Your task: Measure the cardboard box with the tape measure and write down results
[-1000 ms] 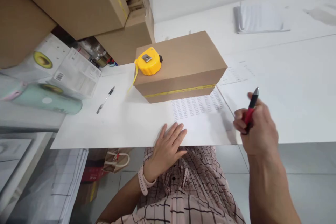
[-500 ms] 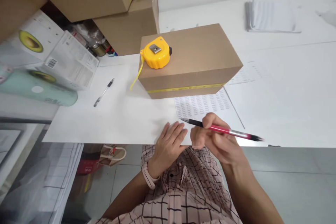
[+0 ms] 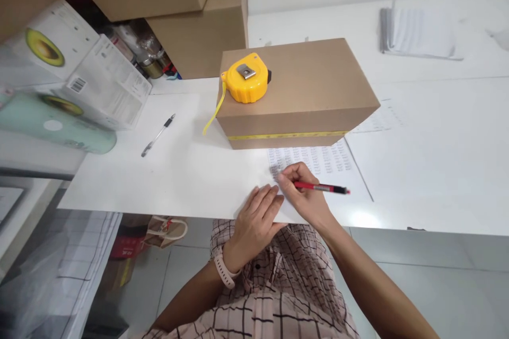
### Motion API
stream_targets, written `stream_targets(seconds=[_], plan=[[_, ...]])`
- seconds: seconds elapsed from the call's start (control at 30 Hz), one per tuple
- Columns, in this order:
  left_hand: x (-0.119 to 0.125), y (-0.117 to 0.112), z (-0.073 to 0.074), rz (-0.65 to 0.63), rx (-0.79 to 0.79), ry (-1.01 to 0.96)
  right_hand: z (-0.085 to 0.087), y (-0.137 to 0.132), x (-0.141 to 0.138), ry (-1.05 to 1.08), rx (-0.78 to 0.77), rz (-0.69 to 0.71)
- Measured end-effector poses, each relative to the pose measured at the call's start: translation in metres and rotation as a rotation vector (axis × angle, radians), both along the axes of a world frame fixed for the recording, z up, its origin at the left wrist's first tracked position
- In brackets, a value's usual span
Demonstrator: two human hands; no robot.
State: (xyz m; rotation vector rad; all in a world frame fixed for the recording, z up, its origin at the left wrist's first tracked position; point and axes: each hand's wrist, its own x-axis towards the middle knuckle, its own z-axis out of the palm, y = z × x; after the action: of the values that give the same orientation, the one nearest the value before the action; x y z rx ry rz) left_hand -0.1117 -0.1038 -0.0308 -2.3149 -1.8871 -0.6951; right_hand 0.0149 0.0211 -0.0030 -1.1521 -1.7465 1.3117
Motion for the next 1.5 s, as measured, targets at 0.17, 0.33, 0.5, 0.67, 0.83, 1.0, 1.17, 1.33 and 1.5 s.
stream_targets(seconds=[0.17,0.33,0.5,0.67,0.83,1.0,1.17,1.33,1.5], plan=[[0.0014,0.0006,-0.0012,0.010,0.035,-0.003,-0.0019,-0.0032,-0.0007,-0.166,0.084,-0.096],[0.0022,0.0006,-0.0009,0.009,0.027,-0.003,0.0011,-0.0055,-0.0032,-0.205,0.136,-0.109],[0.0020,0.0001,-0.0012,0.016,0.044,0.000,0.0033,-0.0050,-0.0053,-0.210,0.149,-0.100],[0.0022,0.0007,0.0008,0.021,0.066,-0.012,0.0003,-0.0052,-0.0038,-0.240,0.160,-0.088],[0.0024,0.0006,-0.0005,0.020,0.083,-0.020,-0.0015,-0.0053,-0.0040,-0.252,0.163,-0.082],[0.0021,0.0003,-0.0019,0.007,0.039,-0.012,-0.0014,-0.0059,-0.0036,-0.270,0.179,-0.071],[0.0020,0.0013,0.0011,0.019,0.087,-0.030,-0.0026,-0.0060,-0.0030,-0.257,0.192,-0.042],[0.0020,0.0023,0.0021,0.028,0.102,-0.027,-0.0026,-0.0052,-0.0031,-0.250,0.199,-0.060],[0.0019,0.0016,0.0017,0.025,0.088,-0.009,-0.0043,-0.0045,-0.0029,-0.246,0.212,-0.072]])
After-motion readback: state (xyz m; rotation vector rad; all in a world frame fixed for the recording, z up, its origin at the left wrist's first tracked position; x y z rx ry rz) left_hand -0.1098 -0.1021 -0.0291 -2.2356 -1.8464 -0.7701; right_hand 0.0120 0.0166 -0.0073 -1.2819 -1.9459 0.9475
